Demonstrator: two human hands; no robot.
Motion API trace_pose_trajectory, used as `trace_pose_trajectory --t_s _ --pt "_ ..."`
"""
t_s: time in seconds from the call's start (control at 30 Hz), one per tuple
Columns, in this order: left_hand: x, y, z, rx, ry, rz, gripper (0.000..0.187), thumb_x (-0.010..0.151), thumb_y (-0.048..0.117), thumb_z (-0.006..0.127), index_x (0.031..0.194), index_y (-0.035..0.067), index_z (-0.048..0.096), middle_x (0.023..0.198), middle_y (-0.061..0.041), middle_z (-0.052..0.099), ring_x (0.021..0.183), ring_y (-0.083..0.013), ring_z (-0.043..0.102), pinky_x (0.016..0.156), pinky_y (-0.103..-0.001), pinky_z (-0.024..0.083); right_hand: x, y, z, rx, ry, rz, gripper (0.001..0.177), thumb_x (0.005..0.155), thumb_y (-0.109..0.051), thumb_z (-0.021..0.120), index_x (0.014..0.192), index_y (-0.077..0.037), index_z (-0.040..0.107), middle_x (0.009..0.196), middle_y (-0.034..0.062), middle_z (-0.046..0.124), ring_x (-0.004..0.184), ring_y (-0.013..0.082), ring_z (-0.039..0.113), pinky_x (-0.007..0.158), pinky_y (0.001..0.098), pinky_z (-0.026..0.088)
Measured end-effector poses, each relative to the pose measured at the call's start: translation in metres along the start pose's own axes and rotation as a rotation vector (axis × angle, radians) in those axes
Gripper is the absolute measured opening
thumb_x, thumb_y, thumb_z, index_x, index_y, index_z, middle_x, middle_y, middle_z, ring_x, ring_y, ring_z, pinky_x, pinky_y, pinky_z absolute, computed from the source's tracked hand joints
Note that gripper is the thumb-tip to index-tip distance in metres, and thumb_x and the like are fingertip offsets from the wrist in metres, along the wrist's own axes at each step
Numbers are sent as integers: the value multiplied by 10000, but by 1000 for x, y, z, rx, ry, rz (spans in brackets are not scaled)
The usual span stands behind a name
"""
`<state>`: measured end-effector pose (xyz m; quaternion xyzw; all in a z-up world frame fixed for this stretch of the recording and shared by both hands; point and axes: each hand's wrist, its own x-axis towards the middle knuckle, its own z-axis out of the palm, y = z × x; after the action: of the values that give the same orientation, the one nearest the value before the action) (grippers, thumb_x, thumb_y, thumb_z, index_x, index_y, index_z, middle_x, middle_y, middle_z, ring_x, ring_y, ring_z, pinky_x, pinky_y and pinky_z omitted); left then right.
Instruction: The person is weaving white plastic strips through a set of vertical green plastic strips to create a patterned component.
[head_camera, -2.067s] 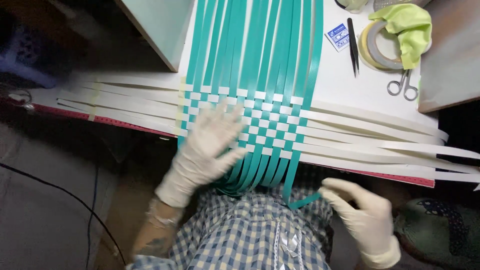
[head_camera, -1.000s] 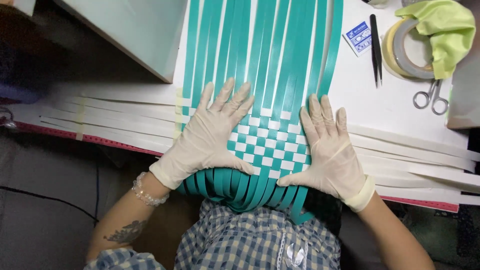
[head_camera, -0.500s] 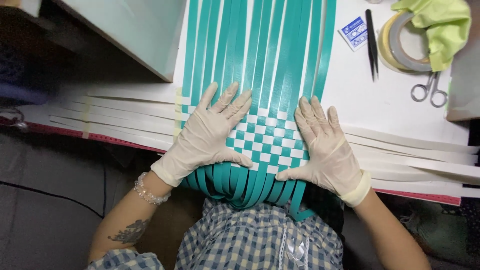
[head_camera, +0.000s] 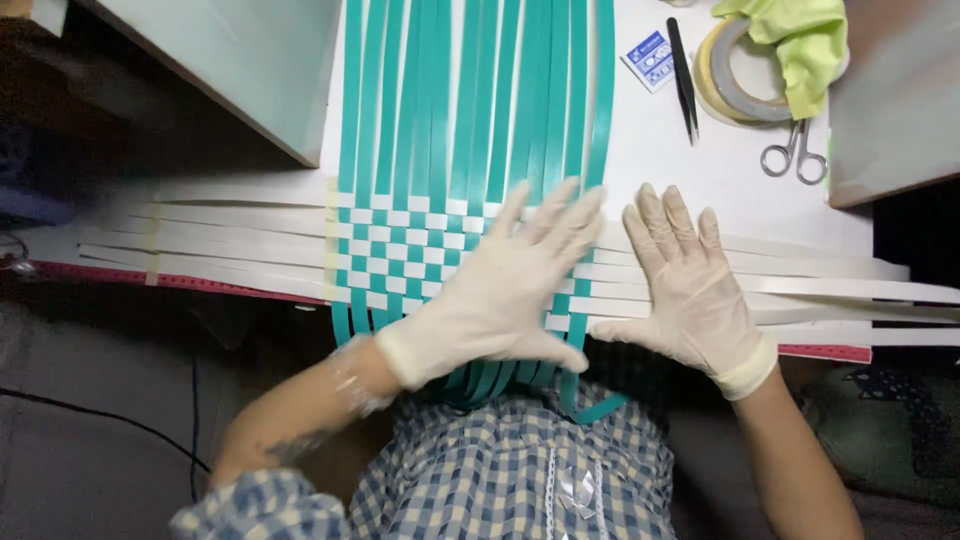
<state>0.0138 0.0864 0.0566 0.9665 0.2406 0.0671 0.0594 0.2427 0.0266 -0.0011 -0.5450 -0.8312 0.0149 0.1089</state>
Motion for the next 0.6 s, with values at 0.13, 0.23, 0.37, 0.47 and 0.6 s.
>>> trace_pose_trajectory --t_s 0.13,0.23,0.37,0.47,0.6 --pt "35 -2 23 253 -244 -22 1462 525 1087 405 1479 22 102 1555 -162 62 1435 -344 50 1135 -552 53 1 -1 -1 -35 -18 18 1190 668 -843 378 1509 -19 204 1579 172 160 1467 326 105 1174 510 60" --pt "37 -11 39 159 -242 -35 1541 459 1113 384 1479 -1 80 1563 -146 59 1439 -329 43 1135 -543 26 1 0 0 -35 -20 25 1174 684 -844 352 1510 -25 199 1581 161 160 1465 329 116 1169 521 89" --pt "33 -13 37 236 -272 -14 1508 467 1122 246 1490 31 55 1569 -107 24 1442 -301 16 1122 -583 -9 0 0 -1 -7 -15 23 1169 694 -836 380 1503 -5 230 1574 167 193 1461 329 132 1173 514 79" --pt "28 -16 40 242 -225 -21 1511 456 1120 206 1503 40 63 1578 -88 19 1450 -299 15 1126 -592 -9 0 0 -2 12 -20 24 1141 710 -810 410 1503 -10 231 1573 161 198 1460 325 139 1174 517 93" --pt "25 -18 44 179 -212 -42 1473 479 1102 225 1513 69 46 1586 -54 18 1451 -286 -15 1136 -562 -35 0 1 -3 11 -25 25 1107 732 -794 397 1498 -6 265 1568 170 228 1454 343 167 1169 515 89"
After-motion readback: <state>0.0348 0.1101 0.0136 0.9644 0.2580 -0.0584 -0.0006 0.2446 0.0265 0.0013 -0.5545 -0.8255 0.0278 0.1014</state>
